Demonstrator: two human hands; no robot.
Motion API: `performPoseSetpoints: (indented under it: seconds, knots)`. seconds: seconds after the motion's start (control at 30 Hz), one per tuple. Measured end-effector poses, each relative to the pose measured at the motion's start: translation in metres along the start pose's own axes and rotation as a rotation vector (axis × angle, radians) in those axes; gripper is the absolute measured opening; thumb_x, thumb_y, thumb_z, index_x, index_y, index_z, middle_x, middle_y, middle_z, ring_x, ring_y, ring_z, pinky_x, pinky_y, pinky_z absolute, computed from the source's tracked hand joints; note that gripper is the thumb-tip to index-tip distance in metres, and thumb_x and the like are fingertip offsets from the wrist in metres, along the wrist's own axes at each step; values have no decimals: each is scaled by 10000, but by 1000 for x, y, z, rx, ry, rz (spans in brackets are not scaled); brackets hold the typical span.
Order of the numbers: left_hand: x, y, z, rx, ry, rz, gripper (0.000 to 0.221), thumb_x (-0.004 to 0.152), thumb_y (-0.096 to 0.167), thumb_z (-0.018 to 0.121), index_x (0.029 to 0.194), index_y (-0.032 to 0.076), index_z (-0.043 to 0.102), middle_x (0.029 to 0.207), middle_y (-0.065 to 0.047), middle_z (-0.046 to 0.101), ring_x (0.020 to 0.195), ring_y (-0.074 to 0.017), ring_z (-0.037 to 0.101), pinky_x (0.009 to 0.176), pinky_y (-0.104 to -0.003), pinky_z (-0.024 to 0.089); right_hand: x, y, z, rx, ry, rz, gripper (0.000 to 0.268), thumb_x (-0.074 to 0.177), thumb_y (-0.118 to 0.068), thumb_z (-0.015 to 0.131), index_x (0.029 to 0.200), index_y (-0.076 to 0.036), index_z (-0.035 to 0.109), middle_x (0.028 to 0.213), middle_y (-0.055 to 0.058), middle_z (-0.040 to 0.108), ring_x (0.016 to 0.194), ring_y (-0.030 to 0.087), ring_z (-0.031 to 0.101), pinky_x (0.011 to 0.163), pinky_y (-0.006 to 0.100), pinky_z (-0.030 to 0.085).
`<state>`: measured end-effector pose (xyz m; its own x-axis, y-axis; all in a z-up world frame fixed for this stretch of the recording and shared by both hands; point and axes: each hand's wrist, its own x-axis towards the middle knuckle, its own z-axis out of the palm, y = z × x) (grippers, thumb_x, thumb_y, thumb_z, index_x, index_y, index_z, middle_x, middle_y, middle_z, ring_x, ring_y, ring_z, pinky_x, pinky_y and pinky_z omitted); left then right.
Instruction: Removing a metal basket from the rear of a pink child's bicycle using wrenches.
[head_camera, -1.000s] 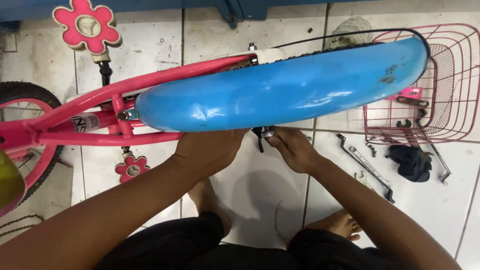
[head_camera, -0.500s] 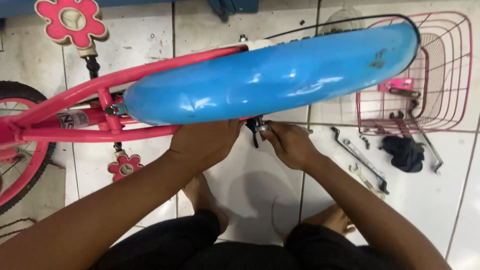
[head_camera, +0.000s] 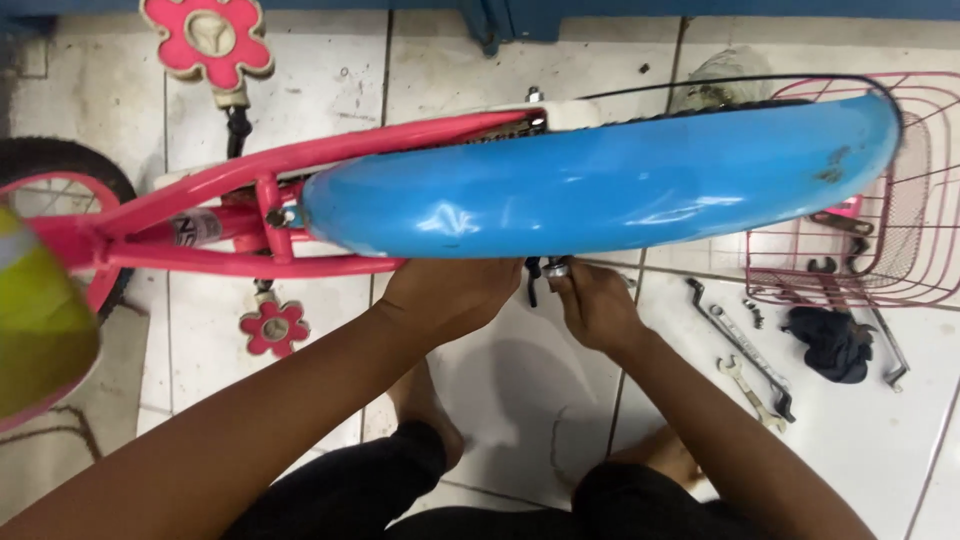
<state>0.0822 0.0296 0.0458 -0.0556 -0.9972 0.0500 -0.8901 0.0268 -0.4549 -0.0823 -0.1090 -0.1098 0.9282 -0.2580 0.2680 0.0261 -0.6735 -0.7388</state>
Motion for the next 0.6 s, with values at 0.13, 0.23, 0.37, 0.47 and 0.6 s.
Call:
performPoseSetpoints:
  seconds: [0.13, 0.23, 0.37, 0.47, 0.6]
  knots:
    - [6, -16, -1, 61, 27, 2, 212, 959, 125, 502, 802, 211, 615, 637, 59, 381, 520, -123, 310, 536, -326, 244, -4, 16, 8, -5, 38, -20, 396, 1095, -349, 397, 823, -109, 557, 539, 63, 579, 480, 317, 622, 447, 422, 497]
    - [9, -17, -4, 90, 41, 13, 202, 947, 118, 484, 825, 208, 617, 652, 55, 384, 531, -130, 315, 539, -336, 252, 0, 3, -1, 15, 51, 13, 414, 1086, -385, 400, 799, -129, 554, 506, 11, 557, 437, 259, 599, 427, 353, 493]
    - [10, -11, -13, 139, 45, 3, 201, 930, 107, 458, 860, 203, 620, 675, 49, 390, 546, -140, 322, 544, -352, 265, 14, -10, -30, -61, -88, -31, 403, 1103, -329, 402, 845, -76, 580, 559, 91, 624, 471, 302, 648, 439, 400, 516]
    - [4, -7, -13, 151, 24, 6, 202, 916, 97, 448, 858, 202, 610, 684, 52, 381, 555, -140, 312, 545, -356, 264, 16, -29, -42, -120, -195, 75, 411, 1110, -312, 425, 897, -22, 622, 635, 136, 675, 563, 332, 693, 486, 431, 544]
    - [2, -2, -2, 135, -45, 3, 198, 883, 71, 443, 801, 202, 567, 689, 71, 335, 570, -124, 265, 542, -346, 243, 24, -48, -60, 20, -336, 347, 414, 1097, -351, 452, 924, -35, 656, 776, 148, 736, 753, 361, 738, 638, 469, 582]
